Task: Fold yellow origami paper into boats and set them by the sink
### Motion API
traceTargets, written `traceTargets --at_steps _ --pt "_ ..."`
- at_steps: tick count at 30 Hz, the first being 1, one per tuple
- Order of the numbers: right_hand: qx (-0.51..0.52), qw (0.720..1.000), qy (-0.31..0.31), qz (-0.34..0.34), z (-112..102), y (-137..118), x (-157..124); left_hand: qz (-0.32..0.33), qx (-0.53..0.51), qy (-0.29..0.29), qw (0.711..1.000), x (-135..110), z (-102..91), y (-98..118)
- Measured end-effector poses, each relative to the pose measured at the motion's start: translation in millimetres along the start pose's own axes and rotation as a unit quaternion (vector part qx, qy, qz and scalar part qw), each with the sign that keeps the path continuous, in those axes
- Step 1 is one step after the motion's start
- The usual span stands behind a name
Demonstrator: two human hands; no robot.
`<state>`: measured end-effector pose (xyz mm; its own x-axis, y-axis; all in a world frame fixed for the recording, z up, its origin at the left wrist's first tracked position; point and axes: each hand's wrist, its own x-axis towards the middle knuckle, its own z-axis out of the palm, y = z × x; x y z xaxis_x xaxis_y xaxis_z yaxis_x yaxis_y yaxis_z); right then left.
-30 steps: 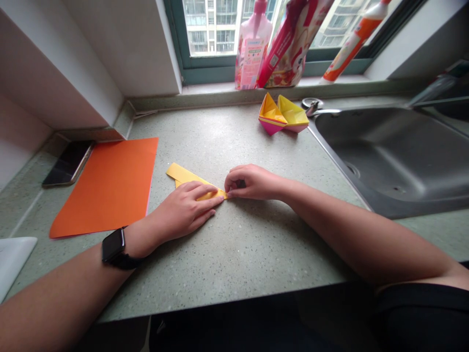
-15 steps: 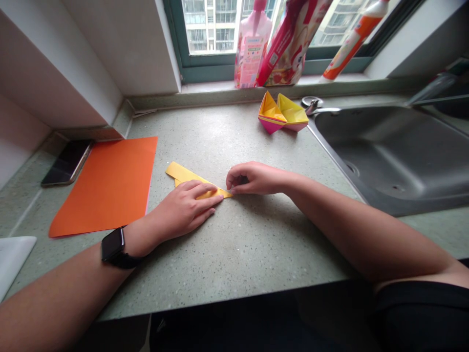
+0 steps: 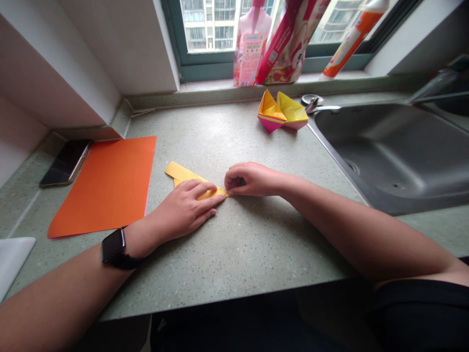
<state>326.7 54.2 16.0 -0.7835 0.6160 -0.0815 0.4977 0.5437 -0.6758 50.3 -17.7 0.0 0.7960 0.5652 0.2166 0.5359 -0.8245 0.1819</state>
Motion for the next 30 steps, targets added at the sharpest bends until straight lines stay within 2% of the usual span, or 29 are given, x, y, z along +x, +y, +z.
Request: traceTargets --at_steps 8,14,30 --pt "-0.004 1.000 -0.003 -0.009 -0.3 1.0 0.3 -0.006 0.034 -0.026 0.999 2.5 2.1 1.6" --pt "0.027 0.999 -0.003 0.020 -3.0 -1.1 -0.1 -0.014 0.032 -0.026 0.999 4.2 3.6 2.4" --pt "-0.021 1.000 -0.005 0.006 -2.9 -6.7 -0.4 -0.009 0.040 -0.040 0.998 5.8 1.1 1.3"
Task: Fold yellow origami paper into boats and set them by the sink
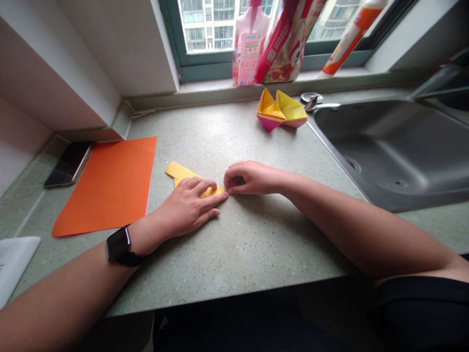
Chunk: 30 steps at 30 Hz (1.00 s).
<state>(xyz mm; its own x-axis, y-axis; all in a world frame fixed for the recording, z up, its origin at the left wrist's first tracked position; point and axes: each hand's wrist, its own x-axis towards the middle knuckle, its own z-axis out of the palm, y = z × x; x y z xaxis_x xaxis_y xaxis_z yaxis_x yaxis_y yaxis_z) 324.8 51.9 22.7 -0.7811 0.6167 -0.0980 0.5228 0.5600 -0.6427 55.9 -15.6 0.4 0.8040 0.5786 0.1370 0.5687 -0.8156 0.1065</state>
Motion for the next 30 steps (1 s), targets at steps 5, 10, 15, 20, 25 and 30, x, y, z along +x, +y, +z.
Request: traceTargets --at_steps 5,10,15,20,25,30 --pt "0.010 1.000 -0.001 -0.005 0.6 1.2 0.1 0.002 -0.010 0.004 1.000 0.0 0.0 -1.4" --pt "-0.003 1.000 0.000 -0.005 2.6 3.0 1.9 0.025 -0.005 0.014 1.000 -0.7 -1.4 -7.4" --pt "-0.012 1.000 0.001 -0.011 3.2 2.4 1.7 0.052 -0.037 0.043 0.997 -1.4 -4.5 -17.1" --pt "-0.013 1.000 -0.001 -0.006 2.7 1.9 1.0 0.068 -0.080 0.073 0.992 -1.1 -5.2 -21.2" --pt "0.004 1.000 -0.001 0.000 2.2 1.0 0.6 0.066 -0.096 0.081 0.990 -1.3 -5.9 -20.9" --pt "-0.004 1.000 0.008 0.004 4.2 -1.0 1.0 0.047 -0.101 0.079 0.991 -2.4 -7.3 -20.0"
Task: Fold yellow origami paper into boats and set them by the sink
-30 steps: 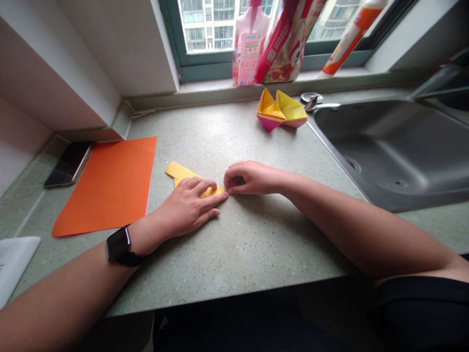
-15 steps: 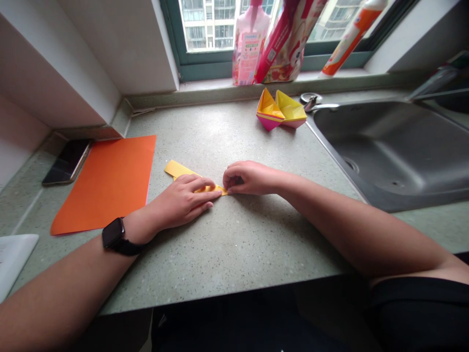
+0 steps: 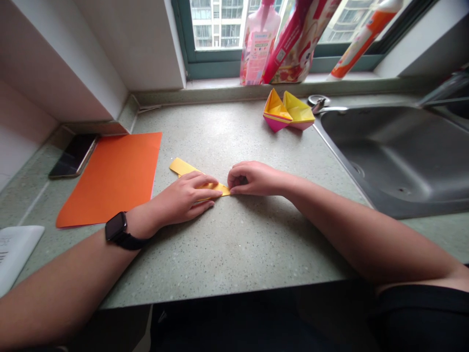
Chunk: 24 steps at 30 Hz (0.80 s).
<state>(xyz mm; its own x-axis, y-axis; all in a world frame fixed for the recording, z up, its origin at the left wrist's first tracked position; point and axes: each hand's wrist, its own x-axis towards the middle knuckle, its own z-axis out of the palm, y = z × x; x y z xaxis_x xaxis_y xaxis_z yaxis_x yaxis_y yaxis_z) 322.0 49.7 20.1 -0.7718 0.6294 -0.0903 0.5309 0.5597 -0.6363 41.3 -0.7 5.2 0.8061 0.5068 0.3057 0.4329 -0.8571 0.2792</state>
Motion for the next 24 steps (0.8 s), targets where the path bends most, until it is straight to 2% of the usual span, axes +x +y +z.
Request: traceTargets --at_steps 13,24 --pt "-0.055 0.998 0.023 0.023 8.4 -3.5 5.9 0.009 -0.015 0.032 0.999 -0.4 2.1 -1.3" --pt "-0.091 0.994 0.028 0.048 13.3 -8.6 10.3 -0.006 -0.025 0.026 0.999 -2.2 -1.9 0.5"
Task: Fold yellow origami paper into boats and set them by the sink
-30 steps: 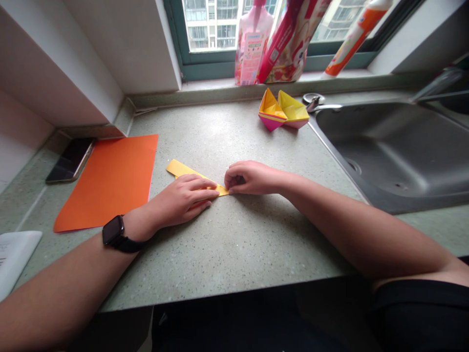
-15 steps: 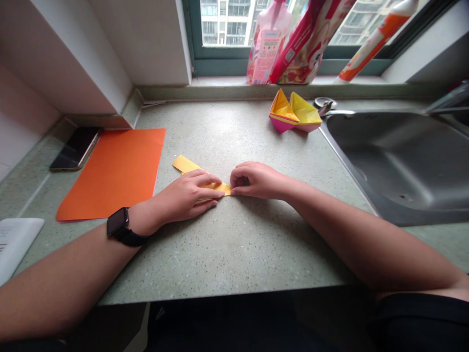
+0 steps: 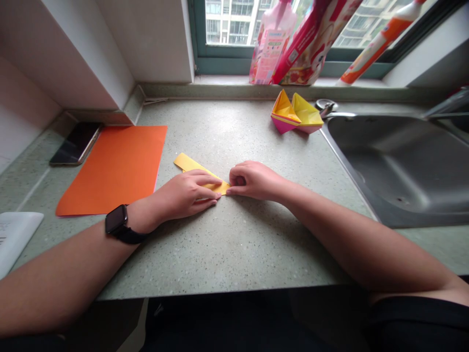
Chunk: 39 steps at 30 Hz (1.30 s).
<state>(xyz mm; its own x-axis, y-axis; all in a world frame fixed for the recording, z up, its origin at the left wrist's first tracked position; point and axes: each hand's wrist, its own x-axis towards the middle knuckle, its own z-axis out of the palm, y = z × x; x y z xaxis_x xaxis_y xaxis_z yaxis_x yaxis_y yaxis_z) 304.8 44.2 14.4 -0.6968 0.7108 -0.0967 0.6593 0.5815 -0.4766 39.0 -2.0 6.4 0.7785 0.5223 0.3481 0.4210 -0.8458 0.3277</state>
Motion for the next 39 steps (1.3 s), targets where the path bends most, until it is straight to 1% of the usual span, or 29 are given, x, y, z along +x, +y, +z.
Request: traceTargets --at_steps 5,11,19,24,28,31,36,39 --pt "-0.003 1.000 0.002 0.009 1.0 -1.8 1.0 -0.013 -0.004 -0.009 1.000 -1.9 -1.5 -0.1" --pt "-0.034 0.999 0.013 0.025 2.8 -6.5 3.1 -0.014 -0.004 -0.015 1.000 -2.3 -2.9 0.0" --pt "-0.056 0.997 0.012 0.045 2.5 -12.5 4.2 -0.032 -0.025 -0.020 0.999 -4.0 -1.8 -3.5" --pt "-0.019 0.999 -0.014 0.029 -3.9 -7.2 3.9 -0.050 -0.029 -0.015 0.998 -4.0 -0.9 -0.7" --pt "-0.002 0.999 -0.024 0.027 -6.6 -3.1 3.5 -0.017 -0.035 -0.008 0.999 -3.2 0.3 0.3" --pt "0.009 1.000 -0.026 0.015 -7.4 -0.2 1.8 -0.009 -0.030 -0.010 0.999 -3.2 0.7 -0.1" --pt "0.045 0.998 -0.041 -0.008 -11.5 6.5 -1.9 -0.028 -0.018 -0.022 0.999 -3.8 1.7 3.0" --pt "0.058 0.997 -0.045 -0.014 -13.6 9.4 -2.6 -0.022 0.023 -0.043 0.999 -2.5 4.0 6.7"
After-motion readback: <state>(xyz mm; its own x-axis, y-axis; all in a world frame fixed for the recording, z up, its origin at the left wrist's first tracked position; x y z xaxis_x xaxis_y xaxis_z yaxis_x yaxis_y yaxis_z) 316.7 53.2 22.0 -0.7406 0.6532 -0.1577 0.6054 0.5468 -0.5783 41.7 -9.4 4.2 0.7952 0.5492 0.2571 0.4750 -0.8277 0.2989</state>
